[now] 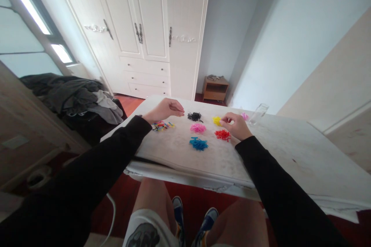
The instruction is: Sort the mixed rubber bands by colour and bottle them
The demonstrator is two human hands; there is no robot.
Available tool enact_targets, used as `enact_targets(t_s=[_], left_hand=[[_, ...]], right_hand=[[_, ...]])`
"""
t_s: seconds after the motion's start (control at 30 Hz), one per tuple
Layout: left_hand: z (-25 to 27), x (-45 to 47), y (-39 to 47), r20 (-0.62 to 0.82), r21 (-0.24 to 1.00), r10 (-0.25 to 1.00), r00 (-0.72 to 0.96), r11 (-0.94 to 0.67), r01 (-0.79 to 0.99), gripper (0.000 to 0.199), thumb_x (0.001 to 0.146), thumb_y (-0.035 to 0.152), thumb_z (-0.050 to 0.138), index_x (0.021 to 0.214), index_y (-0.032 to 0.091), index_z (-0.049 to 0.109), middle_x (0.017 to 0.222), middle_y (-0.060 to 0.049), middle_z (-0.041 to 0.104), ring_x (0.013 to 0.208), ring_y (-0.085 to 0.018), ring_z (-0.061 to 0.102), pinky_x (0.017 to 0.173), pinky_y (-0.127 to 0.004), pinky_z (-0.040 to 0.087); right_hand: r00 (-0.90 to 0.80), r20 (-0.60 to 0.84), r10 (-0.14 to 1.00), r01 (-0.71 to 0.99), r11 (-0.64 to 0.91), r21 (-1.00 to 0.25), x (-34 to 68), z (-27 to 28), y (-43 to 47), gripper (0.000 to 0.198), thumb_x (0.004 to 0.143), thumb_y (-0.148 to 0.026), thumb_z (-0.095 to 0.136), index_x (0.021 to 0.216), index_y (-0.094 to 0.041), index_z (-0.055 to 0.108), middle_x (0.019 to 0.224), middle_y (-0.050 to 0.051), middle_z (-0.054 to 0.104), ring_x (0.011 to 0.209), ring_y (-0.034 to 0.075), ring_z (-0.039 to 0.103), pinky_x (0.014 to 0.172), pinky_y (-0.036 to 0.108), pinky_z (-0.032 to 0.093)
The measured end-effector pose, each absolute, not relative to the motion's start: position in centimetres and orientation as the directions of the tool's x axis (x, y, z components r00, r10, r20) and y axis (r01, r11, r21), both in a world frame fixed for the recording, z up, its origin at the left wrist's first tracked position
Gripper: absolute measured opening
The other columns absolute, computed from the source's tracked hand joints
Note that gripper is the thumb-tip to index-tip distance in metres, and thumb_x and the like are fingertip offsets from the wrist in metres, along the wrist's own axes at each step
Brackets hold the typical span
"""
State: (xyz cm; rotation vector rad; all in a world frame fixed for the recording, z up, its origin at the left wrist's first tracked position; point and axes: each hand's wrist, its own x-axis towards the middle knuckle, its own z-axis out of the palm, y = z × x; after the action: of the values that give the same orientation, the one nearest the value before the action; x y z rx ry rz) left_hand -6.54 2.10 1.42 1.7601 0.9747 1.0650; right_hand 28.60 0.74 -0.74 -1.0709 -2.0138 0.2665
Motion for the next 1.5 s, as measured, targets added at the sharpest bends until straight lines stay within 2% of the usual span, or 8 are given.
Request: enact_targets(t_s=[0.17,0.33,0.57,0.77,0.87,1.03,1.2,1.5], left_hand=[[1.0,0.4,2.7,0.37,0.92,0.857,0.36,-0.392,-0.012,0.038,0.063,0.041,0.094,0.08,0.014,0.072,0.084,-0.01,0.08,0.079,-0.019,0.077,0.073,-0.032,0.061],[0.9,5.3,2.4,0.441,0.886,0.798,0.412,-0.461,-0.056,0.026,0.066,0.031,0.09,0.076,0.014,0.072,0.075,-0.006,0.076,0.072,-0.016,0.072,0.068,-0.028,0.059],[0.7,7.1,2.1,0.454,0.879,0.793,0.406,-0.473,-0.059,0.023,0.069,0.028,0.086,0.081,0.014,0.072,0.079,-0.007,0.077,0.074,-0.016,0.072,0.07,-0.029,0.059],[0.3,0.7,0.4,0.496,0.806,0.86,0.116,-0.506,0.307,0.015,0.082,0.03,0.073,0.088,0.016,0.071,0.087,-0.007,0.077,0.083,-0.018,0.072,0.073,-0.027,0.057],[-0.7,-4.1,-1.7,0.49,0.732,0.869,-0.074,-0.364,0.576,0.009,0.085,0.025,0.064,0.088,0.018,0.069,0.086,-0.005,0.076,0.079,-0.018,0.07,0.074,-0.029,0.057],[-2.9,-8.9,-4.6,0.561,0.6,0.8,-0.214,-0.215,0.771,0.014,0.085,0.021,0.057,0.091,0.019,0.07,0.095,-0.007,0.077,0.093,-0.023,0.07,0.088,-0.036,0.055],[-4.3,-9.6,-5.9,0.574,0.484,0.807,-0.141,-0.195,0.853,0.009,0.084,0.024,0.064,0.085,0.018,0.071,0.088,-0.008,0.075,0.09,-0.025,0.067,0.089,-0.039,0.054],[-4.6,-8.7,-7.6,0.567,0.355,0.823,0.014,-0.26,0.898,0.013,0.086,0.021,0.067,0.096,0.018,0.075,0.104,-0.01,0.074,0.108,-0.03,0.065,0.098,-0.043,0.051]], right_hand=[[-0.313,0.56,0.767,0.547,0.628,-0.554,28.2,-0.6,0.6,0.023,0.084,-0.039,0.07,0.073,-0.019,0.074,0.075,0.005,0.072,0.071,0.018,0.061,0.07,0.034,0.048],[-0.329,0.492,0.806,0.451,0.592,-0.668,27.7,-0.6,0.1,0.03,0.082,-0.047,0.077,0.094,-0.02,0.081,0.092,0.007,0.079,0.075,0.018,0.064,0.071,0.033,0.051],[-0.331,0.43,0.84,0.428,0.54,-0.725,27.9,-0.9,0.5,0.033,0.087,-0.05,0.071,0.089,-0.019,0.081,0.087,0.007,0.081,0.072,0.018,0.067,0.069,0.032,0.05],[-0.09,0.519,0.85,0.632,0.451,-0.63,30.0,-2.3,3.2,0.027,0.085,-0.039,0.068,0.086,-0.015,0.08,0.089,0.01,0.08,0.071,0.019,0.064,0.069,0.033,0.05],[-0.068,0.523,0.849,0.661,0.431,-0.614,31.3,-3.1,4.4,0.022,0.082,-0.034,0.068,0.08,-0.015,0.079,0.084,0.01,0.078,0.069,0.019,0.062,0.07,0.034,0.049],[-0.082,0.52,0.85,0.685,0.427,-0.59,31.7,-4.0,5.2,0.013,0.074,-0.029,0.071,0.071,-0.017,0.076,0.076,0.007,0.072,0.067,0.018,0.058,0.069,0.034,0.047],[-0.114,0.513,0.851,0.679,0.443,-0.585,31.4,-4.3,5.1,0.016,0.074,-0.03,0.07,0.079,-0.017,0.078,0.076,0.006,0.069,0.068,0.019,0.059,0.069,0.034,0.048],[-0.055,0.533,0.844,0.683,0.421,-0.596,31.8,-4.3,5.0,0.015,0.076,-0.029,0.064,0.08,-0.017,0.071,0.082,0.007,0.07,0.074,0.02,0.06,0.074,0.035,0.05]])
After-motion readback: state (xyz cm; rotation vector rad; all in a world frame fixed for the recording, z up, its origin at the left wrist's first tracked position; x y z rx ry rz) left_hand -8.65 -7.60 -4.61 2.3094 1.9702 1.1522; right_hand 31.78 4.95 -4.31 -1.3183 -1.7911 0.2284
